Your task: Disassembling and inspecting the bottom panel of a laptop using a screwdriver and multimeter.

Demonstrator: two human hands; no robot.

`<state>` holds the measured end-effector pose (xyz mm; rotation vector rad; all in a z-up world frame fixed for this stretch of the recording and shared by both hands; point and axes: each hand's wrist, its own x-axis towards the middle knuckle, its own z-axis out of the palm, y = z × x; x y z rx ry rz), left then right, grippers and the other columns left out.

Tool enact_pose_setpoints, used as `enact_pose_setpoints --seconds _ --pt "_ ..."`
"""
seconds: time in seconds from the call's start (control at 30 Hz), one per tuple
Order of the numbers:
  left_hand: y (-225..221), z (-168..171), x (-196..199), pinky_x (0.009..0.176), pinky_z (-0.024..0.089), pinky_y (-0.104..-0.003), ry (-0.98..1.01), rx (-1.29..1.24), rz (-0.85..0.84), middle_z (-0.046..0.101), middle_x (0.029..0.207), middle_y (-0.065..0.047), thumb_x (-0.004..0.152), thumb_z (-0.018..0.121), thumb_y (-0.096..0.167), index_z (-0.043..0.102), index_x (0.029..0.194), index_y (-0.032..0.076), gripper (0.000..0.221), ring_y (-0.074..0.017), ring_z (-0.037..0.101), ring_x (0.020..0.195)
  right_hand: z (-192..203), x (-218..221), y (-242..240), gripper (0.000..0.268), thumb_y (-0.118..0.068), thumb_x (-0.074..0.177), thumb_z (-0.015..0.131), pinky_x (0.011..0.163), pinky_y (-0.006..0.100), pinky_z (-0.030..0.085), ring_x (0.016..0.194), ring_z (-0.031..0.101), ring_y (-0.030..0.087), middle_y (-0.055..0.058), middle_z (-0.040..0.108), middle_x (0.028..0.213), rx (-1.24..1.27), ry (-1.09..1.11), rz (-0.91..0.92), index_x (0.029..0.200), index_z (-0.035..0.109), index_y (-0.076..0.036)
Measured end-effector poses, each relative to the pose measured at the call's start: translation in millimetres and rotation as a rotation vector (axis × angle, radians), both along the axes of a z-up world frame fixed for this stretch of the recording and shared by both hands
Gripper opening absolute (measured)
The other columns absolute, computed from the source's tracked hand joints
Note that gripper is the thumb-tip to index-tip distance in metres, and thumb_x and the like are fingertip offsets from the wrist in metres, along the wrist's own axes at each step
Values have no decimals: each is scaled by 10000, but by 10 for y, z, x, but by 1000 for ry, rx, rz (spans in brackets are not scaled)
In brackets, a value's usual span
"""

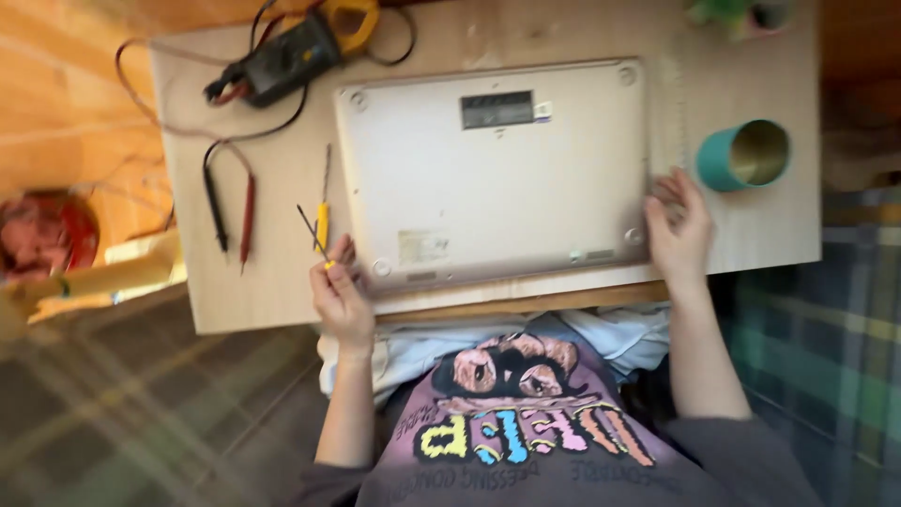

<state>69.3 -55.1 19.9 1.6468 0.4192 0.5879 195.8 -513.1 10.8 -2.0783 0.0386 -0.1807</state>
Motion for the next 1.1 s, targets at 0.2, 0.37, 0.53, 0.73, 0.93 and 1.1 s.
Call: enact_pose_setpoints --seconds 0.2,0.37,0.53,0.73,0.93,1.1 --pt "-56 71 52 884 514 -410 237 363 11 692 1087 -200 1127 487 251 588 1127 -33 301 -337 642 969 12 603 409 704 -76 921 776 1032 341 485 1203 618 237 202 635 1355 -129 -23 -44 1517 431 75" --pt "-156 110 85 864 479 -492 287 699 9 643 1038 -233 1066 569 203 596 1134 -42 255 -424 592 979 -174 837 236 717 -91 904 718 961 283 502 1132 619 183 154 631 1304 313 127 -92 1509 373 82" --pt "-110 48 2 880 472 -509 261 822 -22 638 1087 -251 1026 615 170 585 1167 -60 271 -447 568 1009 -262 893 173 622 -69 923 698 938 256 499 1076 636 143 114 676 1217 461 190 -63 1466 446 100" --pt "-159 -24 -133 922 468 -507 233 808 1 642 1155 -243 1021 612 143 565 1151 -52 239 -437 564 1038 -218 715 230 469 -104 978 737 729 277 428 847 531 137 107 655 1017 386 307 -92 1379 652 122" --pt "-196 -207 -200 936 476 -468 184 766 85 636 1201 -239 1064 593 143 531 1097 -38 194 -397 574 1054 485 566 528 557 -88 877 765 843 251 551 991 671 115 100 686 1183 512 241 -176 1350 536 98" --pt "-219 -175 -176 932 487 -468 161 788 126 634 1186 -240 1077 592 139 521 1095 -41 195 -400 588 1049 447 545 497 569 -53 869 764 868 272 552 1011 671 133 109 685 1201 587 244 -143 1368 539 103"
